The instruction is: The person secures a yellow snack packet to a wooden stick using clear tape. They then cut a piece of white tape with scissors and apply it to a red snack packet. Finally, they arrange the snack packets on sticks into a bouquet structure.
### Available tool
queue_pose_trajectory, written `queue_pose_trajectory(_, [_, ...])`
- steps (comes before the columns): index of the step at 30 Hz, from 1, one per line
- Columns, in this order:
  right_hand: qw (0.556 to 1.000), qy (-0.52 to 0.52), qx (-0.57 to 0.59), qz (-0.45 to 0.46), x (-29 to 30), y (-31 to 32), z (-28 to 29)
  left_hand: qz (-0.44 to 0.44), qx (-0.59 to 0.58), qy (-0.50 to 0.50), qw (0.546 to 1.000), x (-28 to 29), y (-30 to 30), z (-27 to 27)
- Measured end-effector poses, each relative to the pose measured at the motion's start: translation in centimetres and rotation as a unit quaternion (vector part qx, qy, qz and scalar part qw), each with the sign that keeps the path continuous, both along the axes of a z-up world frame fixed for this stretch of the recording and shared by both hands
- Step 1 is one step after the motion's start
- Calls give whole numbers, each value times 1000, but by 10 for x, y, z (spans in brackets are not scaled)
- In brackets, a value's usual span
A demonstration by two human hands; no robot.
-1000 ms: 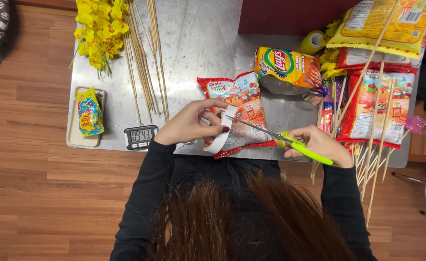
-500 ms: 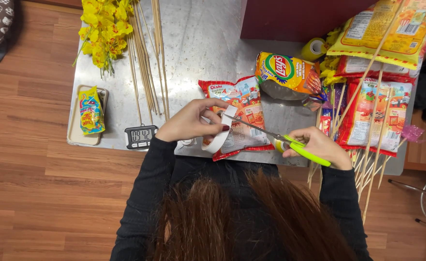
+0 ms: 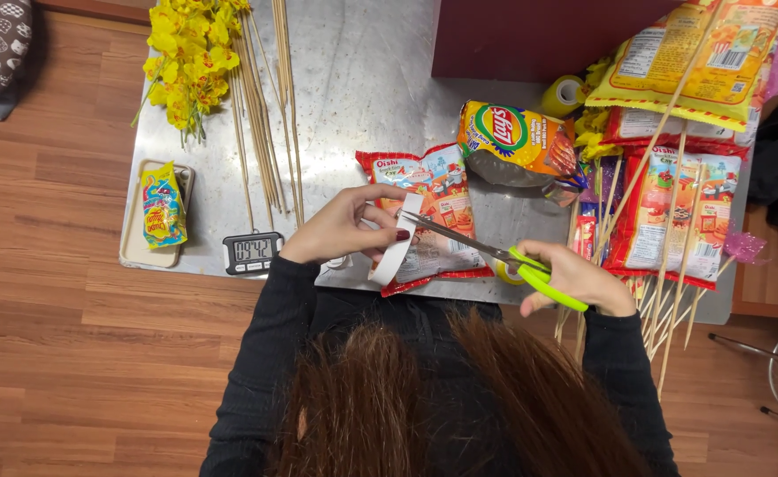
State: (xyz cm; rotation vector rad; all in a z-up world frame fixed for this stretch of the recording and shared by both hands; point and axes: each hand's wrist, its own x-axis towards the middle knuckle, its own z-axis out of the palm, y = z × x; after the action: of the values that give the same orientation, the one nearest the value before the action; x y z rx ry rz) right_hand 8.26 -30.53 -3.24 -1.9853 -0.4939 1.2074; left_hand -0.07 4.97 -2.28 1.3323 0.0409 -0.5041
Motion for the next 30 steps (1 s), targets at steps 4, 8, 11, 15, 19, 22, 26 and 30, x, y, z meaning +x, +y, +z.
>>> queue_pose_trajectory(4, [1000, 11, 1, 16, -1, 4, 8, 9, -6, 5, 1000, -1, -3, -13])
queue_pose_trajectory(8, [1000, 13, 20, 10, 0, 4, 7, 57, -52, 7, 997, -5, -11, -26])
queue_pose_trajectory(11, [999, 5, 38, -6, 1, 0, 2, 85, -104, 3, 991, -7, -15, -23])
queue_pose_trajectory(15, [995, -24, 64, -72, -2, -7, -18, 140, -205, 12, 969, -10, -20, -21])
queue_pose_trajectory(19, [969, -85, 141, -184, -2, 33, -21, 141, -285, 34, 948, -15, -35, -42])
queue_pose_trajectory(22, [924, -139, 182, -307, -7, 80, -11, 124, -325, 53, 936, -20, -53, -33])
queue_pose_trajectory(26, [909, -87, 222, -343, -14, 121, 4, 155, -357, 76, 918, -27, -69, -42])
queue_pose_trajectory(30, [930, -79, 179, -310, -7, 123, -20, 165, -352, 92, 917, -32, -76, -53])
